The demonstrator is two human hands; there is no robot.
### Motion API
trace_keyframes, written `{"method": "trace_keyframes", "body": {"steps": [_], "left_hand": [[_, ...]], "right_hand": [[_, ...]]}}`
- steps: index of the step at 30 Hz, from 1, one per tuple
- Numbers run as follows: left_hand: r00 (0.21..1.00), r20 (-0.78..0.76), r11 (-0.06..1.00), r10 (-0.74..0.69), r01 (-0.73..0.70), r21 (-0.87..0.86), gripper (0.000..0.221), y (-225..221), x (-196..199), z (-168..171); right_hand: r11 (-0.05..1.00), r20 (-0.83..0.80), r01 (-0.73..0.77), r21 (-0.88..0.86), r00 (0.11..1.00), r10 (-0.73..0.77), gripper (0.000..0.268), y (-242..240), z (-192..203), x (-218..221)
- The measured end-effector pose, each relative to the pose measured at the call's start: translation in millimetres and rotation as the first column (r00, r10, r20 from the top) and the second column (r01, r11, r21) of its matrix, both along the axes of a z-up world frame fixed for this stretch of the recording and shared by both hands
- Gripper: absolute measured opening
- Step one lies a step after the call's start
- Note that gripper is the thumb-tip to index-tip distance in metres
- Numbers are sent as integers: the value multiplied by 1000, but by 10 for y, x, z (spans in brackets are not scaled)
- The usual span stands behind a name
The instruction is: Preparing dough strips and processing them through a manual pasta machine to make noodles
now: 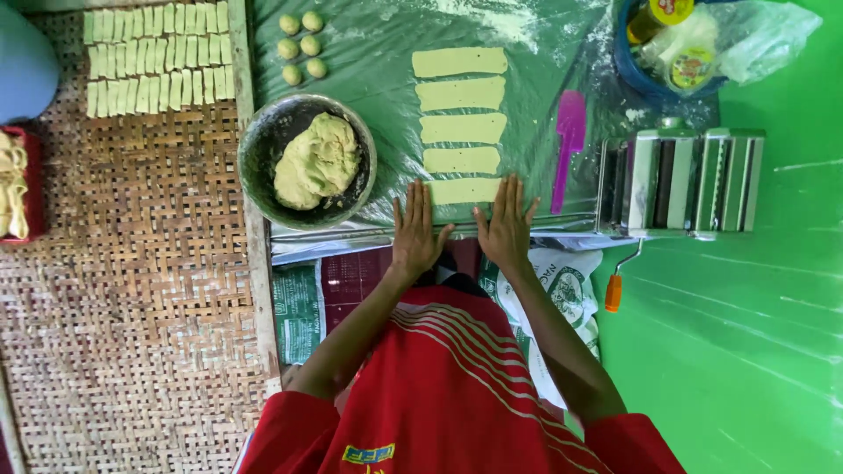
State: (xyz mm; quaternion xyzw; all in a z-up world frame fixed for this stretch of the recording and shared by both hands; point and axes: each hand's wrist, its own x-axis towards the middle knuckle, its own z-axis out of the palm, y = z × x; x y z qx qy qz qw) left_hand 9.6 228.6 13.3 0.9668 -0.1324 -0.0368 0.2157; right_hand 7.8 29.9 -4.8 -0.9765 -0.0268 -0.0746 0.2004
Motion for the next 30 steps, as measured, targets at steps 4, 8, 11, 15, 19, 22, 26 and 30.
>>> {"method": "trace_keyframes", "body": {"steps": [4,8,11,15,19,22,26,30], "left_hand": [[999,-44,989,-7,13,150,96,-11,21,14],[996,-91,994,7,4,114,93,-12,-42,38],[996,-59,996,65,-60,71,97,-36,-97,36],[992,-64,994,109,-106,38,97,-46,-201,-57],[988,-54,988,145,-147,-46,90,2,-320,-141],[989,-47,989,140,-142,-35,88,23,-392,-74],[994,39,988,106,-101,-118,72,124,-487,-143],[990,135,992,46,-29,-124,65,402,-128,-225]], "right_hand": [[986,63,140,87,987,-146,62,-301,2,179],[921,137,387,39,911,-389,55,-861,-62,383],[946,179,294,139,932,-316,56,-1338,-717,545],[944,244,242,223,924,-294,51,-1311,-392,549],[909,18,403,108,913,-407,48,-1432,-596,618],[883,-27,465,69,885,-464,40,-1330,-408,507],[909,198,391,147,888,-414,29,-1304,-462,334],[921,207,313,231,909,-361,30,-1021,-314,81]]}}
